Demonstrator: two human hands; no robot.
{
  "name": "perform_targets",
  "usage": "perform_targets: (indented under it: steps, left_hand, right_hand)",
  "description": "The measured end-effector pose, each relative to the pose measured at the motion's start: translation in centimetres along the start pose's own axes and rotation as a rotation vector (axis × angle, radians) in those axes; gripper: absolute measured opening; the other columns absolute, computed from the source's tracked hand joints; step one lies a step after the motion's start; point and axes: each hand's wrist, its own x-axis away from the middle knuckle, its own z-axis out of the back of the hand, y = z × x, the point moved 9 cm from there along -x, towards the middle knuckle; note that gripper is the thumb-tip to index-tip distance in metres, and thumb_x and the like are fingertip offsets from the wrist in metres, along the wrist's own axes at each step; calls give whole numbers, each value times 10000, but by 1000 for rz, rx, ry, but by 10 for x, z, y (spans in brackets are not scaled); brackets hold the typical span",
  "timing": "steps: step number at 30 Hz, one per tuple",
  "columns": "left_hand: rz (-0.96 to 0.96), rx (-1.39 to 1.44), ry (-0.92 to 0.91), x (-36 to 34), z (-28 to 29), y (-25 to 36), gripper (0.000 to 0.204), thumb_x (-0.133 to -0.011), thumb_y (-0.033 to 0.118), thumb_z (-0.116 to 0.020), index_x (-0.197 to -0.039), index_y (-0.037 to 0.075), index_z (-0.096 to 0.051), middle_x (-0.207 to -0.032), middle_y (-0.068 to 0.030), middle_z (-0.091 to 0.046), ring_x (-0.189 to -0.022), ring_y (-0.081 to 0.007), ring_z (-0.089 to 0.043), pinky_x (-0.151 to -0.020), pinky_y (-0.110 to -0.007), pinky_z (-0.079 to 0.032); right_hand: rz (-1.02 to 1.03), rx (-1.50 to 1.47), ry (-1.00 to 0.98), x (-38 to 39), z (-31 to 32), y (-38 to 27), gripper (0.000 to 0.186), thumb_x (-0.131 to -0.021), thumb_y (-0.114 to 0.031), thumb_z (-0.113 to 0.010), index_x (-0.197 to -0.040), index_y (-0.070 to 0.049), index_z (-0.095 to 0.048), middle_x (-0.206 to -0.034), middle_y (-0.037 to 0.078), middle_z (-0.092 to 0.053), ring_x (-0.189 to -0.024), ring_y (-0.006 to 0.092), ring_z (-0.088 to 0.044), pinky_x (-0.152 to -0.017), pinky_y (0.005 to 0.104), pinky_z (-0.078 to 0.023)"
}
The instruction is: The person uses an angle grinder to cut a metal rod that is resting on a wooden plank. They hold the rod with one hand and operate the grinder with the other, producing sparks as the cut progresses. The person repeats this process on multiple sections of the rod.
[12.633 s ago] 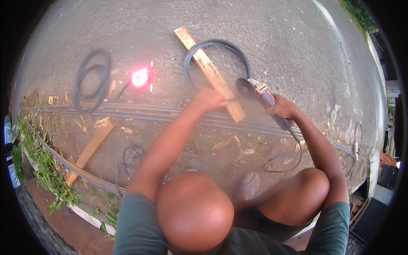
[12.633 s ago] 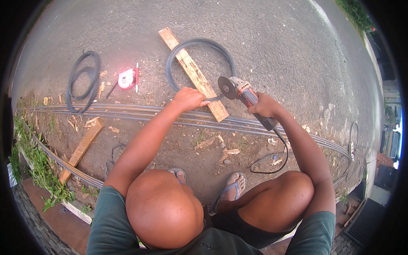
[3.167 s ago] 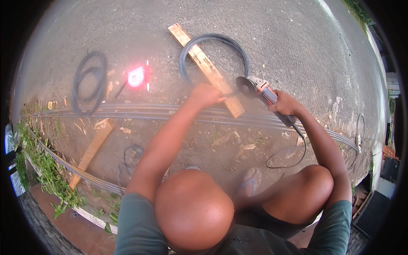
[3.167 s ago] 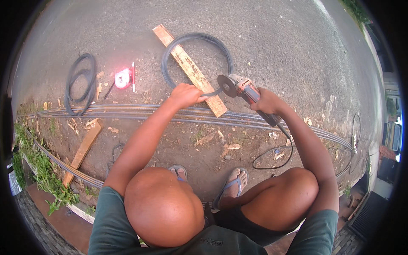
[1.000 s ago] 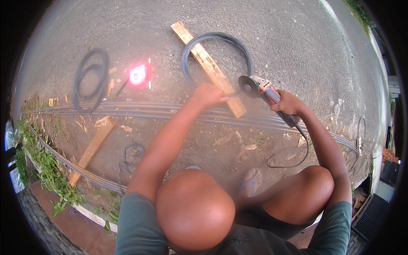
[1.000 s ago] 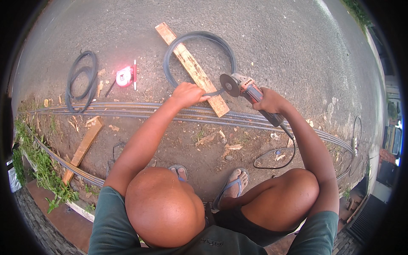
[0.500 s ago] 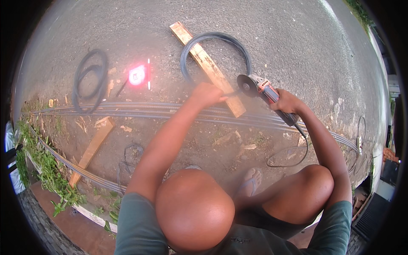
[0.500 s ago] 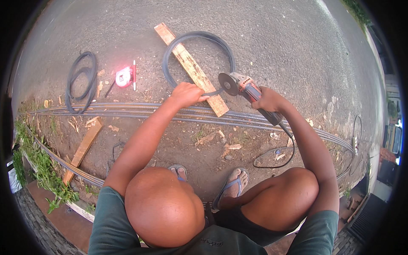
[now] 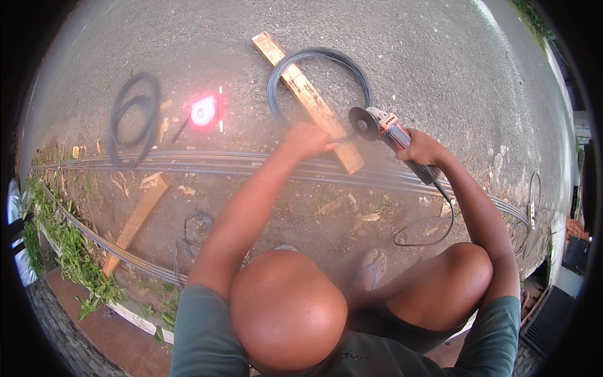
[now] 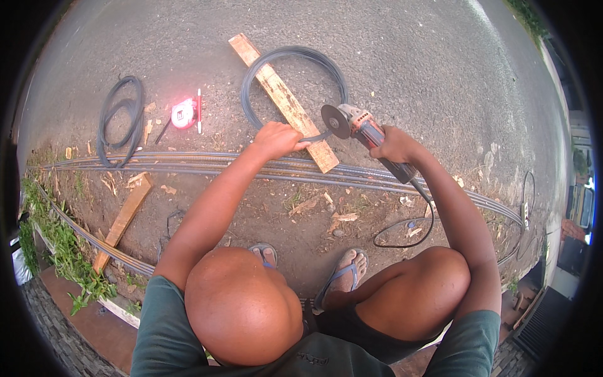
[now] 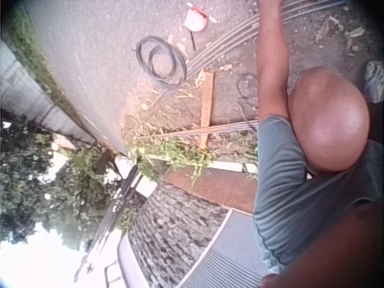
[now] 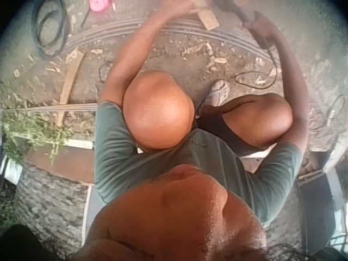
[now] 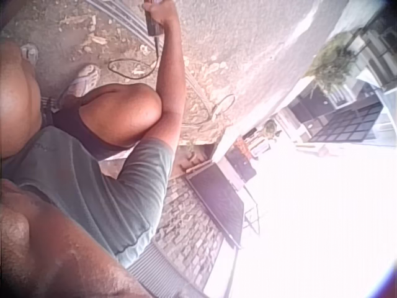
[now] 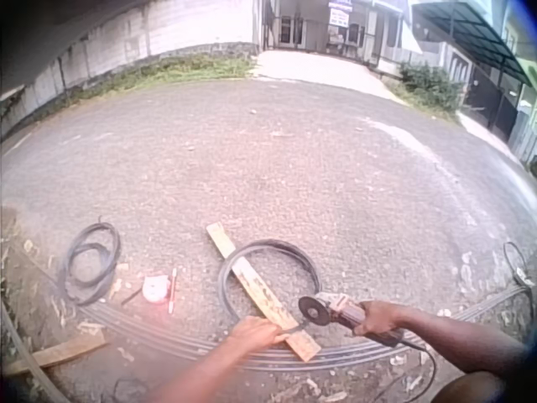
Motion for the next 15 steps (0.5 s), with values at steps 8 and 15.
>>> perform_targets:
  steps: [8,15]
  left_hand:
    - [-1,-4,13,0,-2,-1,566,-1027,570,-484,-845,118,-771,-806,-101,-746,-789,-303,-727,-700,-450,-542]
    - [4,0,1,0,-1,0,571,-1030,569,-478,-840,115,-768,-803,-102,-745,-789,-303,-726,-700,-448,-539]
  right_hand:
    - [-6,1,-6,-3,-1,-3,752,-663,-367,-787,-1241,78,-606,-1081,259,-700,-988,360,-691,-898,411,-531]
    - [7,-13,-5,-5,-2,-1,747,-658,-362,-785,-1234,79,-607,-1072,257,-699,-989,362,-688,-905,414,-525]
